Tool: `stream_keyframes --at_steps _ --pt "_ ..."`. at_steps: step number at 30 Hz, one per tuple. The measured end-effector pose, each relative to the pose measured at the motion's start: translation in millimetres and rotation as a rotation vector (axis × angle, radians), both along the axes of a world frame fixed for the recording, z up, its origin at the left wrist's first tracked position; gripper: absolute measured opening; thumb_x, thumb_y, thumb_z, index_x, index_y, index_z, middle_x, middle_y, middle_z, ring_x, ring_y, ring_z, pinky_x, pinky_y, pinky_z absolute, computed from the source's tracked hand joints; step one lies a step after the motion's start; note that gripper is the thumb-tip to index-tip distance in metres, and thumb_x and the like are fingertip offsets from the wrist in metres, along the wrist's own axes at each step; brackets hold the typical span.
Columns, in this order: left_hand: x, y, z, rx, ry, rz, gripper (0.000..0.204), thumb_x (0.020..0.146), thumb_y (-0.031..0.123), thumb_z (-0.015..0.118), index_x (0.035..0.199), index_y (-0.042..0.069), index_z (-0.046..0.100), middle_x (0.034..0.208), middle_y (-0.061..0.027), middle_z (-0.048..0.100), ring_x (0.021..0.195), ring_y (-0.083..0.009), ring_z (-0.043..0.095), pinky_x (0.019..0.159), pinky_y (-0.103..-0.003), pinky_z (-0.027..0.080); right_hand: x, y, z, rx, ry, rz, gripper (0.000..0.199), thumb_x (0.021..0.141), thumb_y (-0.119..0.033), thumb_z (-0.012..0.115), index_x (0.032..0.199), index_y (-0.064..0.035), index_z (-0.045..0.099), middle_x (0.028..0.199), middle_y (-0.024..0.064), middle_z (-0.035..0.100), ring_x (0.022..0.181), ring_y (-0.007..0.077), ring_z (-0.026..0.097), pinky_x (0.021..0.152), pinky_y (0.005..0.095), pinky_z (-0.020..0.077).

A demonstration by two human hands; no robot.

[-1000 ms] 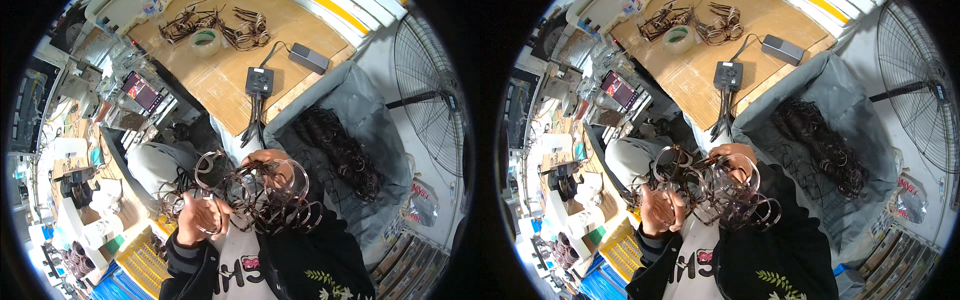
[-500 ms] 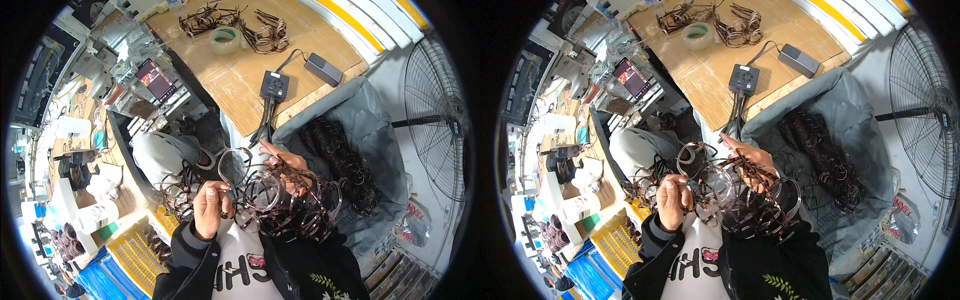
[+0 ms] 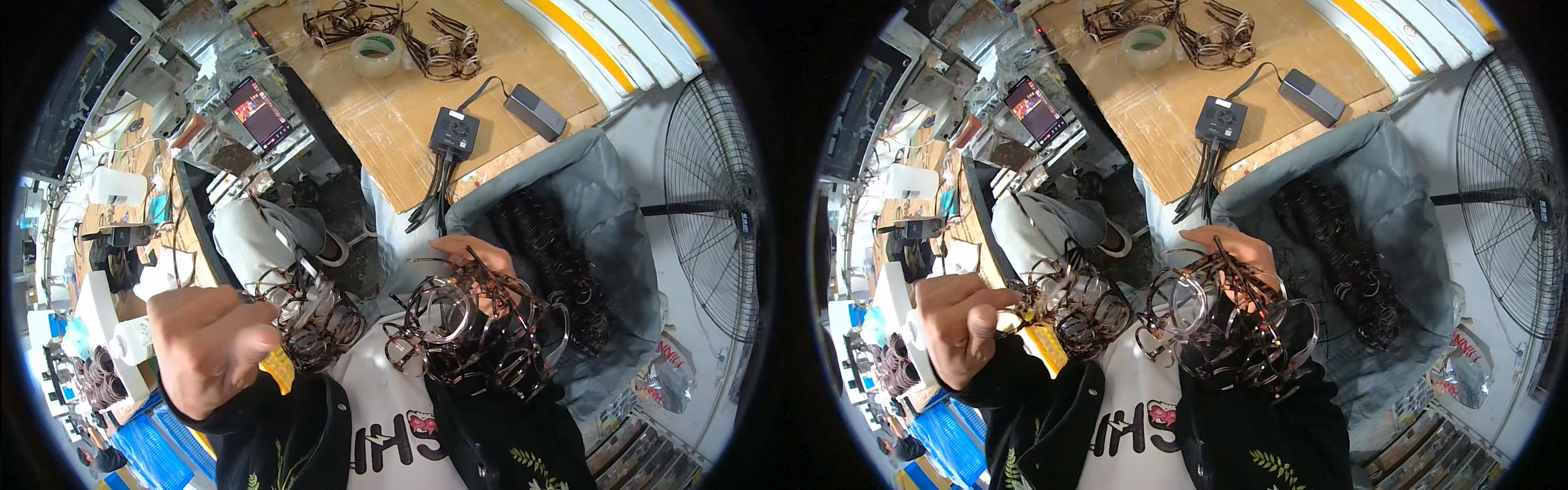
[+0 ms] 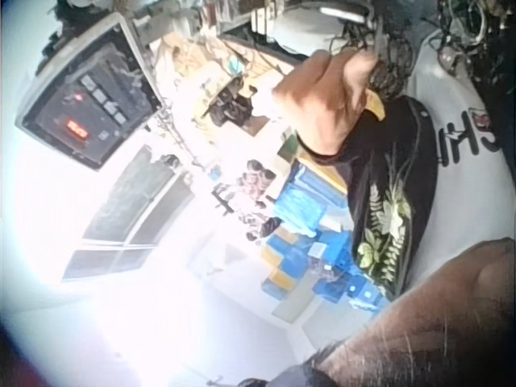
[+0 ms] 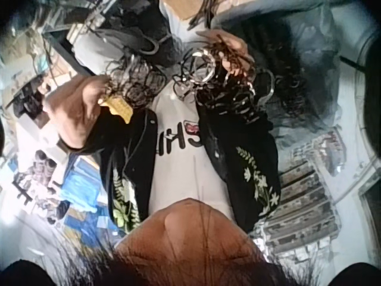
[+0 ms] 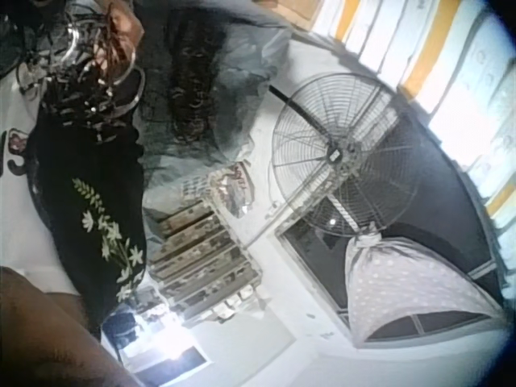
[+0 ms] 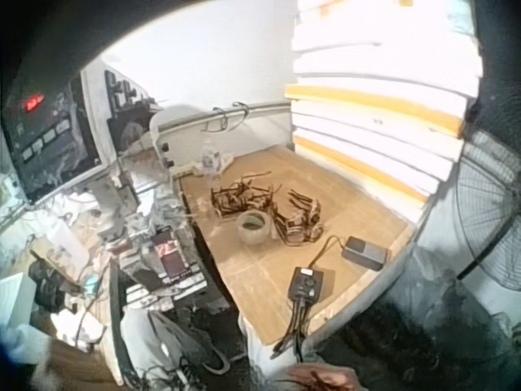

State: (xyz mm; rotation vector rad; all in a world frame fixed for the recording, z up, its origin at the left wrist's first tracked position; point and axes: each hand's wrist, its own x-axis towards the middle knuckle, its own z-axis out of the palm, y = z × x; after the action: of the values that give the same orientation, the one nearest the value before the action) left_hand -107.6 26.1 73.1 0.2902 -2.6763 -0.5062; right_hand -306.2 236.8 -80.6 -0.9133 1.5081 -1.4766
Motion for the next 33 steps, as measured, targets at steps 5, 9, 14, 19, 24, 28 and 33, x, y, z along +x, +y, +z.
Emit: stream_keyframes --at_steps 5,9,14,19,24,28,33 --pt "-58.6 -18.3 -23.7 0.379 -0.275 -0.913 0.05 0.09 0.038 0.055 0.051 0.006 0.057 0.043 -0.0026 0.045 0.037 -0.0197 0.048 0.036 -0.033 0.035 5.9 -4.5 1.6 0.015 -0.042 0.033 0.071 0.076 -0.047 0.067 0.125 0.002 0.05 0.101 0.0069 0.057 0.088 0.0111 0.052 0.079 0.0248 0.0428" --pt "-86.2 -5.0 -65.4 1.001 -0.382 -0.874 0.056 0.096 0.035 0.045 0.055 0.003 0.063 0.053 -0.0063 0.061 0.046 -0.018 0.057 0.047 -0.03 0.044 13.3 -16.8 10.8 0.16 -0.234 0.019 0.057 0.081 -0.032 0.067 0.126 0.0 0.049 0.091 0.0028 0.056 0.082 0.0068 0.051 0.074 0.0208 0.0423" --pt "-96.2 16.0 -77.0 0.673 -0.214 -0.86 0.058 0.093 0.03 0.051 0.043 0.002 0.044 0.05 -0.0102 0.055 0.051 -0.0241 0.057 0.045 -0.034 0.038 13.9 -17.7 34.0 0.056 0.001 -0.006 0.061 0.076 -0.035 0.068 0.119 0.0058 0.052 0.09 0.011 0.063 0.077 0.0112 0.06 0.068 0.026 0.0471" --pt "-93.1 17.5 -93.4 0.801 0.053 -0.905 0.05 0.092 0.018 0.053 0.045 0.002 0.045 0.042 -0.0073 0.043 0.043 -0.0234 0.046 0.042 -0.035 0.033 21.8 -25.3 18.4 0.032 0.009 -0.006 0.046 0.083 -0.025 0.063 0.118 0.0025 0.05 0.098 0.0094 0.06 0.081 0.01 0.058 0.07 0.0236 0.0458" --pt "-85.7 23.5 -105.1 0.951 0.253 -0.827 0.043 0.092 0.013 0.05 0.051 0.003 0.055 0.044 -0.0067 0.044 0.04 -0.0213 0.041 0.043 -0.034 0.033 16.4 -21.9 -2.5 0.082 0.069 0.074 0.045 0.083 -0.021 0.066 0.116 0.0018 0.047 0.096 0.0108 0.059 0.085 0.0131 0.058 0.07 0.0256 0.0467" --pt "-81.2 29.1 -104.4 0.85 0.302 -0.743 0.036 0.09 0.011 0.051 0.055 0.004 0.057 0.048 -0.0059 0.047 0.043 -0.0216 0.044 0.044 -0.033 0.036 10.6 -20.0 -3.2 0.184 0.085 0.17 0.029 0.079 -0.024 0.065 0.094 -0.0006 0.06 0.09 0.0081 0.054 0.081 0.016 0.054 0.068 0.0307 0.0422" --pt "-51.6 44.5 -107.2 0.989 0.422 -0.098 0.035 0.094 0.013 0.038 0.07 0.0 0.06 0.066 -0.0065 0.06 0.055 -0.0143 0.05 0.055 -0.028 0.041 9.5 -20.9 0.6 0.076 0.218 0.147 0.063 0.072 -0.052 0.058 0.1 0.0044 0.061 0.09 0.0093 0.048 0.079 0.0174 0.055 0.07 0.0272 0.0426"
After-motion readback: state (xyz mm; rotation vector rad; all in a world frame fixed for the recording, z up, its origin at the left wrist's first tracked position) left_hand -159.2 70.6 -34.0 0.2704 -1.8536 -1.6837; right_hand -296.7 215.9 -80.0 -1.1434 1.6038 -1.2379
